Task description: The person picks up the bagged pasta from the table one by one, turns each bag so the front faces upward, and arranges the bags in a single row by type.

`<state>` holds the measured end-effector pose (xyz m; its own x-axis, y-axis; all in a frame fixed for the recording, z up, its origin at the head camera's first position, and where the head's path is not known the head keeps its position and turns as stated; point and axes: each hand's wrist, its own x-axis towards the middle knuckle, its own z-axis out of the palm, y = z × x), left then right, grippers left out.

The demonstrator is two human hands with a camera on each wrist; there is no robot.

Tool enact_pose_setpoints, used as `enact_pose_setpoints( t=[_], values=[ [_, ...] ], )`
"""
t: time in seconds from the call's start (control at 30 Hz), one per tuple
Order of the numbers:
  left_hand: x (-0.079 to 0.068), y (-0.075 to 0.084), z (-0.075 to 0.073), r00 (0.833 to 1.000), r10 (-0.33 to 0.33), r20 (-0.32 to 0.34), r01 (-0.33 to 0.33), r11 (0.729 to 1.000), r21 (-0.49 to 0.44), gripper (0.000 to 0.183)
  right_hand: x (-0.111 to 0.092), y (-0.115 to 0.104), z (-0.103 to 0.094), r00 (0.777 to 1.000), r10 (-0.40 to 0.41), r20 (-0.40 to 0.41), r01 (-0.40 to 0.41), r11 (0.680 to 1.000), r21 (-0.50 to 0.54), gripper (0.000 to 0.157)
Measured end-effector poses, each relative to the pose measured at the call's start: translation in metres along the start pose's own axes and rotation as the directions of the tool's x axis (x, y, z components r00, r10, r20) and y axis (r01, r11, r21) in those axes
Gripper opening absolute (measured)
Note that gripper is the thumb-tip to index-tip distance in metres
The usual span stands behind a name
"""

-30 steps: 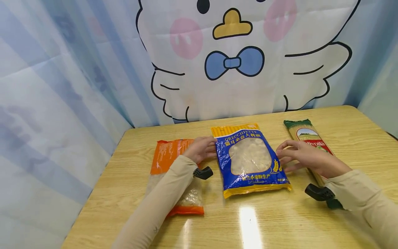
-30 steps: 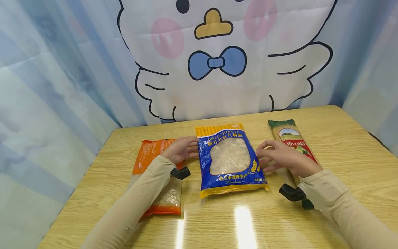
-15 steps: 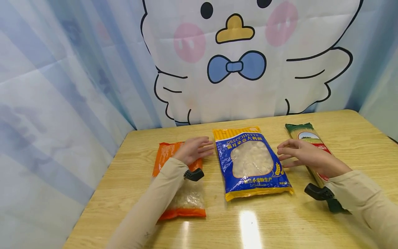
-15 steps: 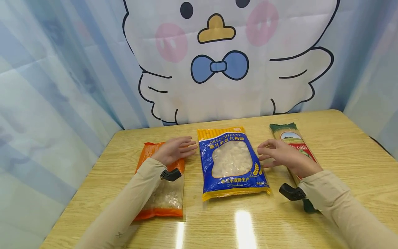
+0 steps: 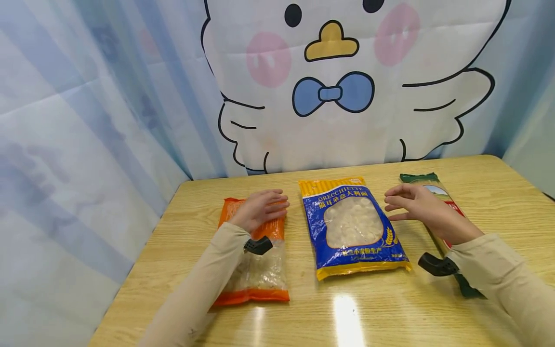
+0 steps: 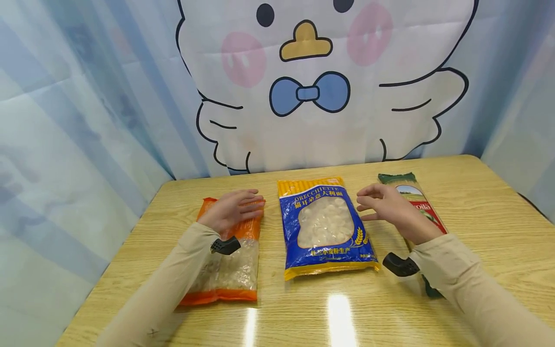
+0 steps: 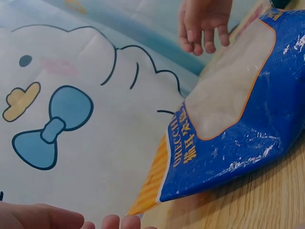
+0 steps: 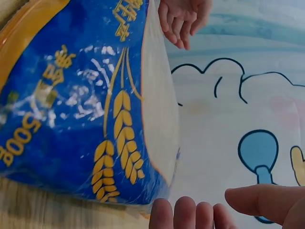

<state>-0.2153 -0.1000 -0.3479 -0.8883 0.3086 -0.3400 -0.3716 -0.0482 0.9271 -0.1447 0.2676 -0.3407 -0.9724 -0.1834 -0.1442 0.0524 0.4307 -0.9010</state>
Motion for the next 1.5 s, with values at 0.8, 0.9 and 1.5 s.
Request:
enact_pose_setpoints(
  t=[0.8, 0.9, 1.5],
  values=[
    [-0.021, 0.018, -0.054, 0.997, 0.017, -0.079, -0.019, 1.0, -0.019, 0.047, 0.022, -0.064, 0.059, 0.989, -0.145, 0.021, 0.146, 0.989, -0.039, 0.034],
    [-0.024, 0.019, -0.06, 0.996, -0.023, -0.084, 0.023, 1.0, 0.001, 0.048, 0.025, -0.065, 0.062, 0.988, -0.151, 0.022, 0.152, 0.987, -0.057, 0.034],
    [-0.046, 0.017, -0.121, 0.982, 0.03, -0.186, -0.052, 0.992, -0.115, 0.056, 0.042, -0.089, 0.122, 0.966, -0.222, 0.136, 0.229, 0.972, -0.041, 0.037]
  ],
)
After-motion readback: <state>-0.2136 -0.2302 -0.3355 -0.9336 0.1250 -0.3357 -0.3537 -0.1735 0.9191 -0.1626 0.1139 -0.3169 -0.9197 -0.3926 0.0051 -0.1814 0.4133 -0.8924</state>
